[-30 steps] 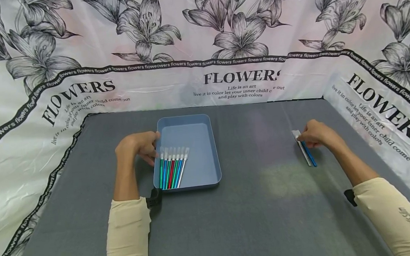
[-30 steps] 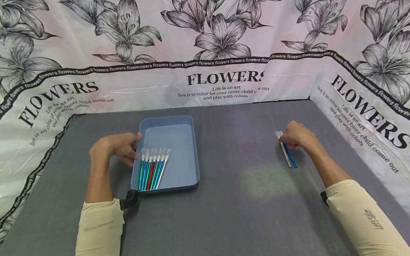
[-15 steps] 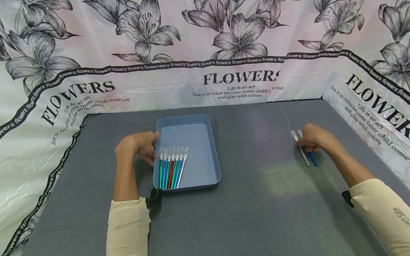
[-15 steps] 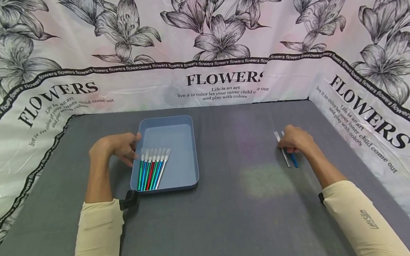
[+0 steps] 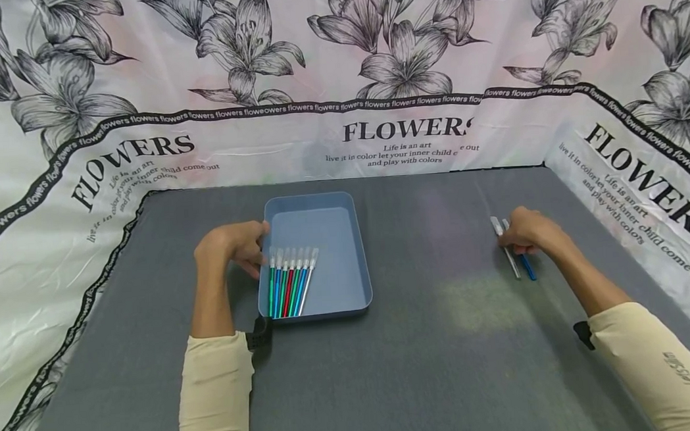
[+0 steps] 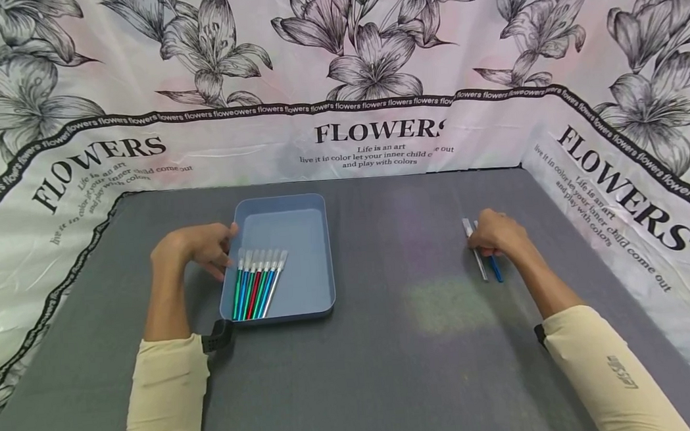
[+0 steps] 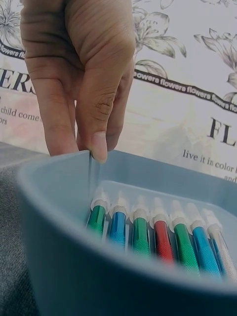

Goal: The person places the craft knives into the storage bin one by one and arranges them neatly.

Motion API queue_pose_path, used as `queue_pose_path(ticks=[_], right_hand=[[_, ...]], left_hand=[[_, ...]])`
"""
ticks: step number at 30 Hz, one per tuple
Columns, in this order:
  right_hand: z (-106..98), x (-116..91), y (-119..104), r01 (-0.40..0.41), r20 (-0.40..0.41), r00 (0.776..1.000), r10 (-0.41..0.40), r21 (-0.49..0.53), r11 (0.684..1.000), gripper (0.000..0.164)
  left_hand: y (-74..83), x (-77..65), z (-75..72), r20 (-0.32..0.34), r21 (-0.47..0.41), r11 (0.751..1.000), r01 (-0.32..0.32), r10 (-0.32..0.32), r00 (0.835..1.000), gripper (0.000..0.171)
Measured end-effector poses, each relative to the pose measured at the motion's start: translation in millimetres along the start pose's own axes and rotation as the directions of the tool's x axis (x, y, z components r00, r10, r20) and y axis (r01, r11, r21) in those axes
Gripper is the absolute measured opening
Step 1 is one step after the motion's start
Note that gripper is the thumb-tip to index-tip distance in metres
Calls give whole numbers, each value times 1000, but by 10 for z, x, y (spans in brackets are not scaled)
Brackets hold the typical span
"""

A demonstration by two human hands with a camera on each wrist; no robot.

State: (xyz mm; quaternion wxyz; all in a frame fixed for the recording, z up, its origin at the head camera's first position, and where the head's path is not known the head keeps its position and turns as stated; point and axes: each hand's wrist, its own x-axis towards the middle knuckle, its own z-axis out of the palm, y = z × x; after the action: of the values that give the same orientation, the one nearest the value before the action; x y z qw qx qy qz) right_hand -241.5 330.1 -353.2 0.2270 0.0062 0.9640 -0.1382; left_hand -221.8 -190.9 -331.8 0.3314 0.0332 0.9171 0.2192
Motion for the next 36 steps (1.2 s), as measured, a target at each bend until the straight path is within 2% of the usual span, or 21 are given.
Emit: queue_pose_path(ticks=[5, 10, 17, 23, 30, 33, 36], right_hand=[[-20, -120, -159, 74, -42, 996, -74, -2, 997, 36], [-39, -256, -454, 139, -73, 987, -140, -14, 990, 44], [-90, -392, -843, 215, -97, 972, -215, -13, 977, 32], [-84, -467, -1122, 255, -95, 963, -252, 17, 967, 30], [52, -455, -1488, 384, -73, 923, -377, 132, 914, 30], [163, -409, -1674, 426, -61, 905, -422, 145, 893, 30], [288, -364, -1885, 446, -38, 895, -445, 137, 885, 28]], left_hand=[[-2, 5, -5, 3, -5, 1000, 2, -2, 1000, 83], [-8, 8, -4, -2, -17, 1000, -1, 1, 1000, 85], [3, 14, 7, 14, -19, 1000, -15, 16, 1000, 87], [10, 28, -5, 22, -16, 1000, -19, 20, 1000, 87], [-6, 43, -17, 34, -9, 1000, -12, 12, 999, 88], [-5, 44, -12, 32, -15, 1000, -12, 13, 999, 88], [-6, 46, -12, 27, -22, 1000, -17, 18, 999, 88]])
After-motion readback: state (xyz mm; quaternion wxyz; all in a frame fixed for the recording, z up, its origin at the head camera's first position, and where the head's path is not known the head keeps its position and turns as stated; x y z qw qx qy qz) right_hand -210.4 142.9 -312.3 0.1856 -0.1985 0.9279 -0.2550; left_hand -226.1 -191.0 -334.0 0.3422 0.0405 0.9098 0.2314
